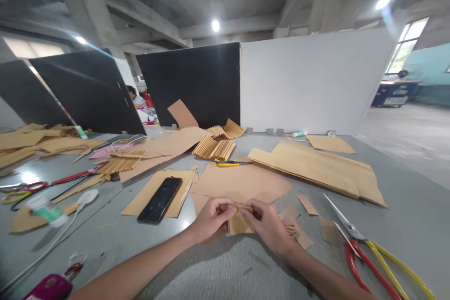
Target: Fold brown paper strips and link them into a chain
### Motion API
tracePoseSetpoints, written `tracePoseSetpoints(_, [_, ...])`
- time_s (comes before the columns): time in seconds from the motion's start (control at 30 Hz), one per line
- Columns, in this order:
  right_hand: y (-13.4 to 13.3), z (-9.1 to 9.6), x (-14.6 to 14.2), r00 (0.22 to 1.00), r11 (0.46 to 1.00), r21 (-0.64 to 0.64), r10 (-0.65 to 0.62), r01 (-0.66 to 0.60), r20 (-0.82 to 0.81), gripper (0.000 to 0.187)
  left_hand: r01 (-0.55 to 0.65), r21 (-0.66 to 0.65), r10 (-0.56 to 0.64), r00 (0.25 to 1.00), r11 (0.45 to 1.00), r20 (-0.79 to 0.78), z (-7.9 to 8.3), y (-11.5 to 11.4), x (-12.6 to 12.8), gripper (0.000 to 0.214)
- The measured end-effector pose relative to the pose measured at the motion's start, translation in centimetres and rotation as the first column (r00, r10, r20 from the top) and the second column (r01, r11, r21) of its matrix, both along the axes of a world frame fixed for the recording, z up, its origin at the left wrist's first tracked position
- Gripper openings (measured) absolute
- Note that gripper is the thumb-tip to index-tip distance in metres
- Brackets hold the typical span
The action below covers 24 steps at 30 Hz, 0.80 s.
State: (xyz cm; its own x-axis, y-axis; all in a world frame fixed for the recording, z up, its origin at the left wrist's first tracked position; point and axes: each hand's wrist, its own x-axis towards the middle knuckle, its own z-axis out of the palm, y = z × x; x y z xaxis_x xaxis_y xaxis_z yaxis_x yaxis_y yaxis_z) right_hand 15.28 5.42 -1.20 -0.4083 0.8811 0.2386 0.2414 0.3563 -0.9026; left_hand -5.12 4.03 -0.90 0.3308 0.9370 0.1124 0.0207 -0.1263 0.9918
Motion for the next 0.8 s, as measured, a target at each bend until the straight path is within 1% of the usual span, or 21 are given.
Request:
tracePoseSetpoints(0.1, [-0.1, 0.2, 0.0, 1.0, 1.0, 0.008, 0.001, -0.001, 0.007, 0.03, 0.0, -0.002, 0.0, 1.0, 1.0, -0.003, 0.2, 0.0, 0.0, 0.047])
tracePoseSetpoints(0.2, [-0.4, 0.5, 0.0, 1.0, 1.0, 0.017, -0.001, 0.001, 0.015, 0.031, -0.01, 0.007, 0.01, 1.0, 1.0, -0.012, 0.3, -0.1, -0.1, 0.049])
tracePoseSetpoints(0.33, [-0.5, 0.6, -0.1, 1.0, 0.999, 0.043, -0.009, 0.008, 0.028, 0.033, -0.012, 0.009, 0.012, 0.999, 1.0, -0.034, 0.3, -0.2, 0.2, 0.046])
tracePoseSetpoints(0.47, [-0.5, 0.3, -0.1, 0.998, 0.997, 0.072, -0.033, 0.029, 0.057, 0.026, -0.02, 0.019, 0.02, 0.999, 1.0, -0.048, 0.2, -0.2, 0.7, 0.044])
tracePoseSetpoints(0.53, [-0.6, 0.2, 0.1, 0.993, 0.992, 0.102, -0.081, 0.073, 0.083, 0.025, -0.043, 0.039, 0.045, 0.998, 0.998, -0.043, 0.2, -0.2, 0.7, 0.042])
tracePoseSetpoints(0.57, [-0.7, 0.1, 0.2, 0.987, 0.984, 0.138, -0.123, 0.109, 0.099, 0.026, -0.061, 0.048, 0.063, 0.997, 0.997, -0.039, 0.2, -0.2, 0.7, 0.041])
tracePoseSetpoints(0.63, [-0.9, 0.0, 0.5, 0.965, 0.945, 0.262, -0.234, 0.196, 0.121, 0.03, -0.106, 0.062, 0.108, 0.994, 0.992, -0.03, 0.2, -0.1, 0.5, 0.042])
tracePoseSetpoints(0.7, [-1.3, -0.1, 0.9, 0.934, 0.872, 0.421, -0.333, 0.251, 0.132, 0.029, -0.148, 0.065, 0.149, 0.989, 0.987, -0.021, 0.2, 0.0, 0.3, 0.044])
tracePoseSetpoints(0.73, [-1.4, -0.2, 1.1, 0.926, 0.843, 0.478, -0.351, 0.247, 0.141, 0.029, -0.162, 0.064, 0.163, 0.986, 0.985, -0.018, 0.2, 0.0, 0.3, 0.045])
tracePoseSetpoints(0.8, [-1.5, -0.4, 1.3, 0.925, 0.81, 0.547, -0.346, 0.211, 0.157, 0.029, -0.18, 0.063, 0.181, 0.983, 0.982, -0.01, 0.3, 0.1, 0.2, 0.046])
